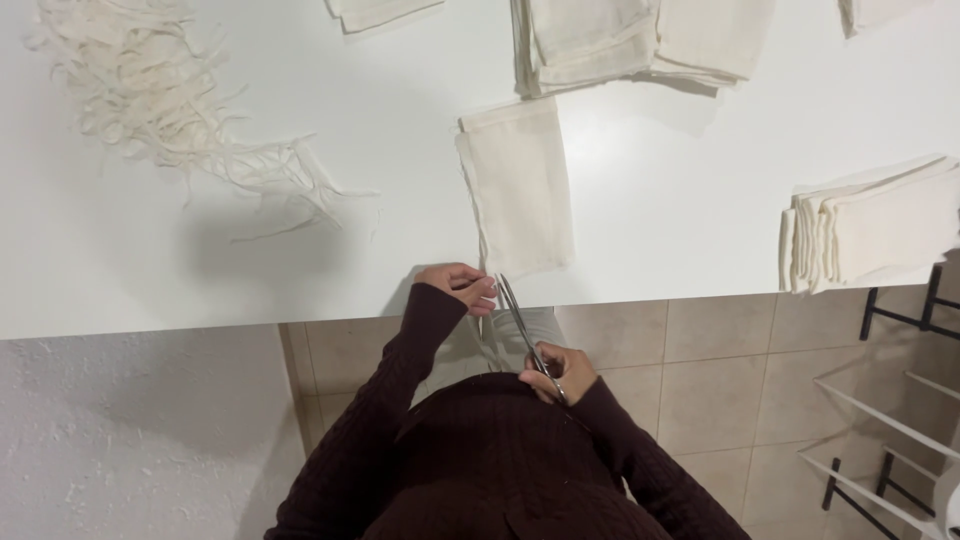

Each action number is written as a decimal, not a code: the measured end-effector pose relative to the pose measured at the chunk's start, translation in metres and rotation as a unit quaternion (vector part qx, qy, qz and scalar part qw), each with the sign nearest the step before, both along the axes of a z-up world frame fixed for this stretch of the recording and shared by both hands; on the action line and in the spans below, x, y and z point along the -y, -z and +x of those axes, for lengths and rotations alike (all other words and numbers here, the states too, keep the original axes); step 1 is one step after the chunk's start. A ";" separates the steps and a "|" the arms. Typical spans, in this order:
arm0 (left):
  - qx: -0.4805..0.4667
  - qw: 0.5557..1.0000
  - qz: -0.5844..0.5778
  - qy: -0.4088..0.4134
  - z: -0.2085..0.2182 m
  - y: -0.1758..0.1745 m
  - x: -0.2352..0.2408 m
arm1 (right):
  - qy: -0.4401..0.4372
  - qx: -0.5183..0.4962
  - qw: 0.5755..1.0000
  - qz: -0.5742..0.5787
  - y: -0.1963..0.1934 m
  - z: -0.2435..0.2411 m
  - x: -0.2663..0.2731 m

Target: Trimming excess material from folded fabric pieces using scissors at a workbench.

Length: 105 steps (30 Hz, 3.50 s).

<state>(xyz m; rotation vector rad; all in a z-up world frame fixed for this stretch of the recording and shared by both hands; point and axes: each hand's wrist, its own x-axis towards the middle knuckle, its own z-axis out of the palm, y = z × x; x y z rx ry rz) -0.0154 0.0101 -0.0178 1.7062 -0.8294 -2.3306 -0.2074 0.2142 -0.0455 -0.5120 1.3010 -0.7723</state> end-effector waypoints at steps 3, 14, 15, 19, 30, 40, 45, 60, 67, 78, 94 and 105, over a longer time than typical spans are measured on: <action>0.007 1.000 -0.009 0.011 0.001 0.007 -0.001 | 0.001 -0.012 1.000 -0.005 0.003 0.016 0.009; 0.008 1.000 0.008 0.025 0.005 0.008 0.002 | -0.017 -0.059 0.998 -0.027 0.005 0.034 0.024; 0.005 1.000 0.008 0.024 0.005 0.010 0.001 | -0.014 -0.056 0.998 -0.024 0.005 0.034 0.024; 0.006 0.999 0.004 0.041 0.004 0.010 0.003 | -0.006 -0.069 0.998 0.002 -0.001 0.038 0.024; -0.003 0.999 -0.006 0.039 0.006 0.011 0.002 | 0.012 -0.043 0.999 0.010 0.004 0.036 0.032; -0.023 0.999 0.007 0.024 0.008 0.012 0.002 | 0.005 -0.052 0.999 0.009 0.009 0.036 0.041; -0.019 1.000 -0.007 0.024 0.010 0.013 -0.001 | 0.010 -0.045 0.999 -0.001 0.007 0.036 0.052; 0.006 0.999 -0.026 0.039 0.009 0.015 -0.004 | 0.033 -0.029 0.999 -0.003 0.013 0.035 0.066; -0.002 0.999 -0.029 0.033 0.010 0.016 -0.004 | 0.024 0.003 1.000 -0.020 0.019 0.032 0.062; 0.002 0.999 -0.038 0.038 0.012 0.015 -0.004 | 0.021 -0.020 1.000 -0.010 0.012 0.028 0.078; 0.055 0.993 -0.054 0.091 0.012 0.025 -0.004 | 0.000 -0.079 0.997 -0.003 -0.035 0.037 0.126; 0.025 0.995 -0.026 0.088 0.016 0.028 -0.003 | -0.004 -0.088 0.996 0.010 -0.028 0.035 0.133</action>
